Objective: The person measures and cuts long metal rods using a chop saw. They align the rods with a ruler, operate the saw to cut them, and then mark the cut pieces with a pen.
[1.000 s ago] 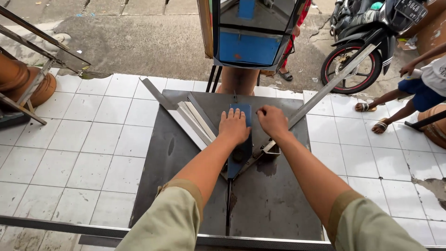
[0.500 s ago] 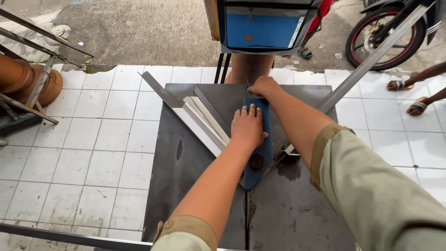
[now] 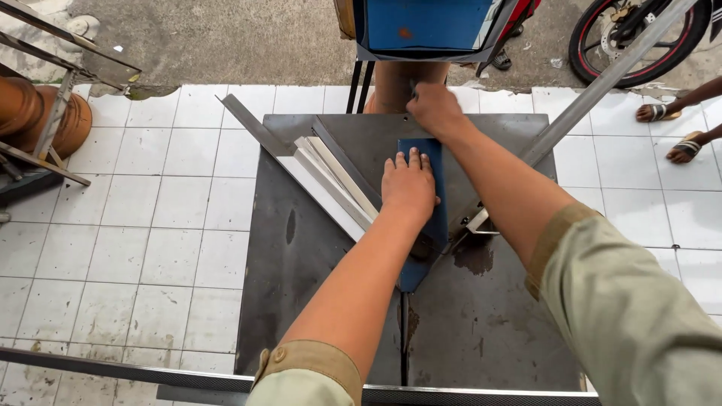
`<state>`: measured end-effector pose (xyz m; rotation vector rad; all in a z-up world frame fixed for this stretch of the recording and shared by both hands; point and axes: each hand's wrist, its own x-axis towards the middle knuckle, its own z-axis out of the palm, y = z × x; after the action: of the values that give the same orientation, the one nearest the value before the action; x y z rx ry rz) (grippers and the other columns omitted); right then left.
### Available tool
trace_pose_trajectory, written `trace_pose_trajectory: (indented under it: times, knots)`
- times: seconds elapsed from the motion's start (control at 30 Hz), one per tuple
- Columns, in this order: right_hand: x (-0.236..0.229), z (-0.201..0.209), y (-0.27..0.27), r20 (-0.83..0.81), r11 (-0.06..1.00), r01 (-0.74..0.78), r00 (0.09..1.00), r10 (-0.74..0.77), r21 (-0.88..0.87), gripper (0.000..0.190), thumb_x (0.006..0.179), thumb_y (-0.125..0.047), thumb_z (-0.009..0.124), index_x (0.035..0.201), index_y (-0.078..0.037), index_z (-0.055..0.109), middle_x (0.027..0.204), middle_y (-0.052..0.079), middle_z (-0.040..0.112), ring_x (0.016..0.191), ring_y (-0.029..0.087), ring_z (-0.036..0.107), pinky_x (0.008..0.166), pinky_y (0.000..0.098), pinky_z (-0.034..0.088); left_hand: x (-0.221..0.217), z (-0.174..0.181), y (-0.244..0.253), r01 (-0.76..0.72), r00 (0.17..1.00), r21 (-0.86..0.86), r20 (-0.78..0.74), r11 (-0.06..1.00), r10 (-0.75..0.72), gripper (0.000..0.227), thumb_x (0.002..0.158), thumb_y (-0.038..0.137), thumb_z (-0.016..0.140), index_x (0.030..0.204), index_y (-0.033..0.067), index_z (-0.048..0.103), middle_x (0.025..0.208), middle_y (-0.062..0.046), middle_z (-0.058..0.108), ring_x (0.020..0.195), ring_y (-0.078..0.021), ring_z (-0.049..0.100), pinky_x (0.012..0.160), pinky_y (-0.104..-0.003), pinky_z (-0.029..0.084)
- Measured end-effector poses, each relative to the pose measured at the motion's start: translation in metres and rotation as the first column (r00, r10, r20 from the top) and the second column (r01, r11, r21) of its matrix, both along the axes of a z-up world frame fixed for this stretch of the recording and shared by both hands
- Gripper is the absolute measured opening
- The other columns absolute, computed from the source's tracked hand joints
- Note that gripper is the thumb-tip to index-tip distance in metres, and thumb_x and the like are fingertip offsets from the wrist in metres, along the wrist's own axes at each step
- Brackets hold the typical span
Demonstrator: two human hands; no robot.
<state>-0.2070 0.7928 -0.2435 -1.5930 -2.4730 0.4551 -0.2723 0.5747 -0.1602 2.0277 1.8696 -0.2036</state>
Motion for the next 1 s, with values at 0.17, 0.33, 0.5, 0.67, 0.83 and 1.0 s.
trace_pose_trajectory:
  times: [0.17,0.33,0.5,0.67,0.83,1.0]
  knots:
    - [0.073,0.055,-0.025,-0.134,0.990,0.141,0.982,-0.137,0.025,0.021,0.106,-0.018,0.053,0.096,-0.001,0.060,0.094,0.025,0.068,0.082,0.045,0.061,0.065,0.0600,0.041,0.006,-0.010,0.013,0.025,0.986,-0.170,-0.156,0.985,-0.052,0.100,0.113,0.060,0.060,0.182,0.0092,0.009,0.191,-0.013,0.007,0.173,-0.0420,0.014,0.136,-0.057,0.020]
    - [0.158,0.039,-0.108,0.390,0.954,0.258,0.903,-0.182,-0.152,0.052,0.116,-0.043,0.052,0.145,-0.007,0.077,0.139,0.025,0.079,0.135,0.051,0.070,0.103,0.0747,0.048,0.004,-0.011,0.000,-0.027,0.999,0.012,-0.032,1.000,0.027,0.092,0.101,0.040,0.083,0.174,0.0034,0.040,0.181,-0.023,0.038,0.166,-0.0471,0.037,0.134,-0.066,0.025]
    - [0.185,0.016,-0.148,0.369,0.954,0.183,0.926,-0.086,-0.237,0.050,0.116,-0.040,0.039,0.136,-0.015,0.077,0.128,0.016,0.083,0.129,0.045,0.073,0.104,0.0654,0.045,0.010,-0.023,-0.002,-0.056,0.996,-0.037,-0.071,0.998,0.053,0.094,0.105,0.046,0.078,0.178,0.0070,0.033,0.186,-0.017,0.030,0.169,-0.0456,0.030,0.136,-0.066,0.020]
    - [0.177,0.034,-0.175,0.336,0.929,0.110,0.942,0.017,-0.354,0.054,0.114,-0.041,0.041,0.135,-0.009,0.078,0.132,0.022,0.082,0.131,0.049,0.070,0.107,0.0699,0.047,0.013,-0.019,-0.019,-0.094,0.994,-0.048,-0.065,0.994,0.090,0.095,0.106,0.047,0.076,0.180,0.0097,0.030,0.188,-0.014,0.025,0.170,-0.0459,0.027,0.137,-0.068,0.018]
    - [0.168,0.007,-0.197,0.457,0.913,0.075,0.880,0.128,-0.400,0.054,0.111,-0.048,0.042,0.142,-0.020,0.077,0.136,0.016,0.082,0.130,0.042,0.074,0.106,0.0626,0.048,0.016,-0.013,-0.052,-0.100,0.993,-0.066,-0.071,0.993,0.095,0.093,0.110,0.053,0.068,0.182,0.0154,0.023,0.190,-0.009,0.018,0.172,-0.0499,0.015,0.137,-0.074,0.008]
    - [0.177,0.007,-0.229,0.570,0.972,0.094,0.821,0.046,-0.214,0.050,0.110,-0.047,0.055,0.145,-0.017,0.076,0.121,0.017,0.086,0.116,0.043,0.079,0.097,0.0598,0.047,0.027,0.003,-0.079,-0.074,0.973,-0.060,-0.224,0.995,0.058,0.088,0.113,0.054,0.062,0.182,0.0179,0.023,0.191,-0.005,0.020,0.172,-0.0494,0.007,0.132,-0.081,-0.009]
